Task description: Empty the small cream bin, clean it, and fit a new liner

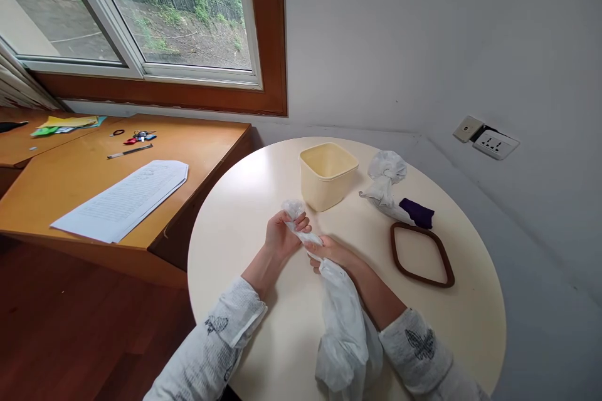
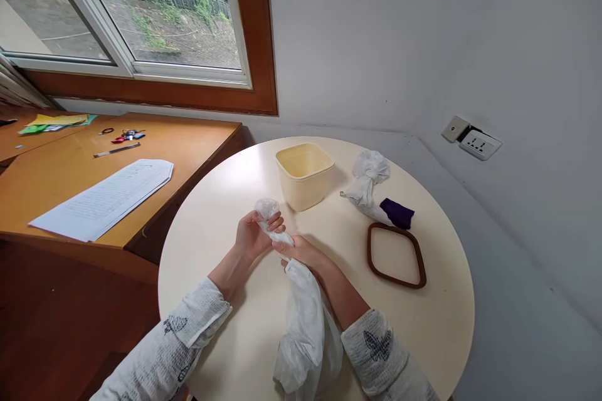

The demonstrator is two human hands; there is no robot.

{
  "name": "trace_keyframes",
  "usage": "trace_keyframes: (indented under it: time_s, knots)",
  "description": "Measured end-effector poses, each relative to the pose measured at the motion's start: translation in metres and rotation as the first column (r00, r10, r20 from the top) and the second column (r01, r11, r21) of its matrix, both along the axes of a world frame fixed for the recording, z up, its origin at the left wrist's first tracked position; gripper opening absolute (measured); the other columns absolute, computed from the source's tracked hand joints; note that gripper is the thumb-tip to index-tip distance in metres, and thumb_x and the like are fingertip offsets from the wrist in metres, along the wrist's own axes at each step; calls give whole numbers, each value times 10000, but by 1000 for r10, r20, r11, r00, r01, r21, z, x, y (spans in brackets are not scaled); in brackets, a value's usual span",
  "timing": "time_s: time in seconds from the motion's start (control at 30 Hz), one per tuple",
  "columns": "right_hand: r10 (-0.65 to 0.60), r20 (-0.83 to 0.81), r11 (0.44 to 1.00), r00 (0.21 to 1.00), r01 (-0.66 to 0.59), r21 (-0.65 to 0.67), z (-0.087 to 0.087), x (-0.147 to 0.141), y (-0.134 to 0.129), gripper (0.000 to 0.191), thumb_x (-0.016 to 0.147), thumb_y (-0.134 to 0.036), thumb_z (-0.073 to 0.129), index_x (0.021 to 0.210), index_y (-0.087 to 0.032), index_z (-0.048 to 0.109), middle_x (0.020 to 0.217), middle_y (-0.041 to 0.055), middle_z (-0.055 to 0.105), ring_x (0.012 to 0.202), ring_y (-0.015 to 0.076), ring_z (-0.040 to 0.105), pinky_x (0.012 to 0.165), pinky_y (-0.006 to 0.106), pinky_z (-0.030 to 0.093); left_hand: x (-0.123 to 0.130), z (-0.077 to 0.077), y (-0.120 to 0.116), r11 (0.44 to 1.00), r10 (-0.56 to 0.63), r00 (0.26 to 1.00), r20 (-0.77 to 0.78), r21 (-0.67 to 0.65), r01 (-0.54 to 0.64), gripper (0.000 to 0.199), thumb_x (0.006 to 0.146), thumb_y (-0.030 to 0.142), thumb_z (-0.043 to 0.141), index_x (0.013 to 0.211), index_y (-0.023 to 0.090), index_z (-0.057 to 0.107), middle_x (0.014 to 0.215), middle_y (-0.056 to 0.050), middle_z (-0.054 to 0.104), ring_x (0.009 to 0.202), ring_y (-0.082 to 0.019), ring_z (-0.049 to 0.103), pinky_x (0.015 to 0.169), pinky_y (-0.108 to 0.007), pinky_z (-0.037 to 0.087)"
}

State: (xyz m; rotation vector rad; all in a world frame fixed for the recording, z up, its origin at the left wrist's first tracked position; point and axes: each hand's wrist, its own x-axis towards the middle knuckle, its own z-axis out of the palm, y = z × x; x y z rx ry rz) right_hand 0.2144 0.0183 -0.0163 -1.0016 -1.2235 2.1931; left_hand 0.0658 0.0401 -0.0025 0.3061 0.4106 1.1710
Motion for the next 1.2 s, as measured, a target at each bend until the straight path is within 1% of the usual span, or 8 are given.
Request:
trace_keyframes:
  time_s: [0.17,0.37,0.47,0.6,0.8,0.93,1.1,1.2]
  knots:
    - [91,52,994,994,-94,60,0,-2,2,351,686,-488,670,713,-160,546,453,-69,447,409,65,401,443,217,314,3,-7,2,998,26,1000,-13,-59,-26,240,798,111,515,581,153,421,494,61,305,401,-52,319,429,-184,350]
    - [-70,-129,993,989,56,-108,-8,-6,-5,347,663,-426,712,792,-178,506,704,1,610,685,163,631,699,322,475,0,-17,10,980,98,995,17,-176,-94,244,864,138,424,621,153,438,468,51,343,391,-67,378,420,-186,377]
    - [-97,-106,991,990,87,-98,-9,-5,-5,350,674,-442,698,801,-177,509,685,-8,607,616,148,616,625,298,473,-2,-18,12,963,146,989,30,-233,-135,262,880,148,362,627,159,428,506,16,425,476,-102,500,504,-224,454]
    - [-58,-69,998,996,56,-25,-9,-5,-2,355,682,-480,676,733,-176,501,533,-48,540,424,88,479,449,241,374,-6,-19,14,960,126,990,70,-258,-104,307,890,141,317,598,160,409,418,73,275,310,-56,312,356,-172,309]
    - [40,-203,980,978,-78,-182,2,-8,-1,346,679,-363,720,791,-209,431,421,-138,349,337,27,228,369,199,192,-13,-23,18,958,129,987,93,-269,-100,344,898,178,287,575,164,401,391,91,180,254,-52,216,299,-176,183]
    - [58,-162,981,985,-87,-176,1,-7,-4,312,704,-374,693,808,-195,460,410,-141,329,334,32,293,403,201,267,-16,-23,20,956,134,987,86,-273,-106,326,890,175,304,581,165,408,386,96,169,247,-56,212,294,-177,161]
    - [-15,-112,983,994,-6,-182,-6,-1,-12,341,668,-398,717,772,-185,471,504,-84,464,532,106,548,549,243,407,-23,-22,24,950,168,984,66,-276,-144,324,885,176,302,576,168,399,385,100,162,243,-53,201,286,-172,148]
    - [-1,-156,979,988,-31,-201,-5,-1,-13,300,669,-343,723,759,-165,498,559,-57,508,522,89,532,532,227,393,-28,-21,26,945,190,980,57,-280,-167,330,881,167,293,564,170,387,382,99,160,241,-52,196,284,-174,149]
